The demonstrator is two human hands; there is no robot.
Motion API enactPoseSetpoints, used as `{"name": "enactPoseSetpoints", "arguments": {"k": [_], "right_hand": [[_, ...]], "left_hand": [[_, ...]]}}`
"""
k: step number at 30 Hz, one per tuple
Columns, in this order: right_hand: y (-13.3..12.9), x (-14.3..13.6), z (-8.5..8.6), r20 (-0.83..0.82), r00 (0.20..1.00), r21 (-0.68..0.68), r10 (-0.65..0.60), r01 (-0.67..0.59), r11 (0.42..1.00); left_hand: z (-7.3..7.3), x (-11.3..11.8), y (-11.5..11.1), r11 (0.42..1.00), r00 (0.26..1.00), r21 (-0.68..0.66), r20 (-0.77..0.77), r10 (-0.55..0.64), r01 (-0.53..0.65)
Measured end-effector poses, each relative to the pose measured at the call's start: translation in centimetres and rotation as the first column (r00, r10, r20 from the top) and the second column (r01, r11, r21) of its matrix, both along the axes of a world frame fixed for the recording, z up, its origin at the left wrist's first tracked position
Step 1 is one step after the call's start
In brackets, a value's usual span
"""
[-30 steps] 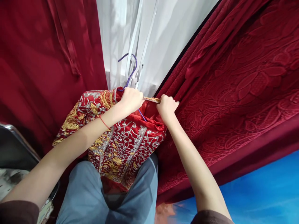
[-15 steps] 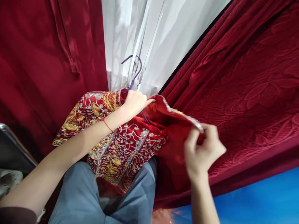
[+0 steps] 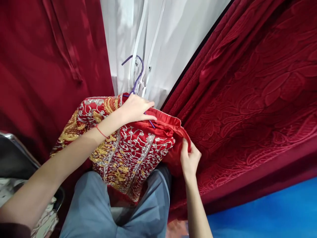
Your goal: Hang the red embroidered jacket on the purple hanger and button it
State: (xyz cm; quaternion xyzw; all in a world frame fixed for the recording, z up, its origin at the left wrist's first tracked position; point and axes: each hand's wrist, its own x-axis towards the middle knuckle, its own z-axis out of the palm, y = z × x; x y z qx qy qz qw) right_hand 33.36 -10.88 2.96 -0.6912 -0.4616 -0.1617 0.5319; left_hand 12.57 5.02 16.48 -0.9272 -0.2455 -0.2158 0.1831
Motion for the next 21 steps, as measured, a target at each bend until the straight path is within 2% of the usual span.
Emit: {"name": "enactPoseSetpoints", "arguments": {"k": [4, 7, 13, 16, 19, 21], "right_hand": [[-2.0, -0.4, 0.7, -0.072, 0.997, 0.009, 0.016, -0.015, 1.000], [-2.3, -0.9, 1.1, -0.071, 0.997, 0.011, 0.013, -0.012, 1.000], [-2.1, -0.2, 2.1, -0.067, 0.998, -0.006, 0.006, -0.007, 1.000], [-3.4, -0.3, 3.6, -0.044, 0.999, -0.025, -0.022, 0.021, 0.999], [-5.5, -3.2, 5.3, 0.075, 0.994, -0.021, -0.083, 0.085, 0.996], [-6.2, -7.0, 5.3, 0.160, 0.985, -0.023, -0.064, 0.069, 0.997]], "left_hand": [[0.5, -0.4, 0.6, 0.997, 0.996, 0.011, -0.048, -0.078, 0.078], [0.6, -0.7, 0.9, 0.994, 0.993, -0.014, -0.038, -0.109, 0.109], [0.8, -1.2, 0.7, 0.995, 0.993, -0.034, -0.070, -0.100, 0.098], [0.7, -0.3, 0.5, 0.999, 0.998, -0.033, -0.054, -0.037, 0.035], [0.3, 1.1, 0.5, 0.997, 0.998, -0.060, 0.024, 0.055, -0.054], [-0.2, 2.0, 0.7, 0.994, 0.991, -0.088, 0.109, 0.076, -0.067]]}}
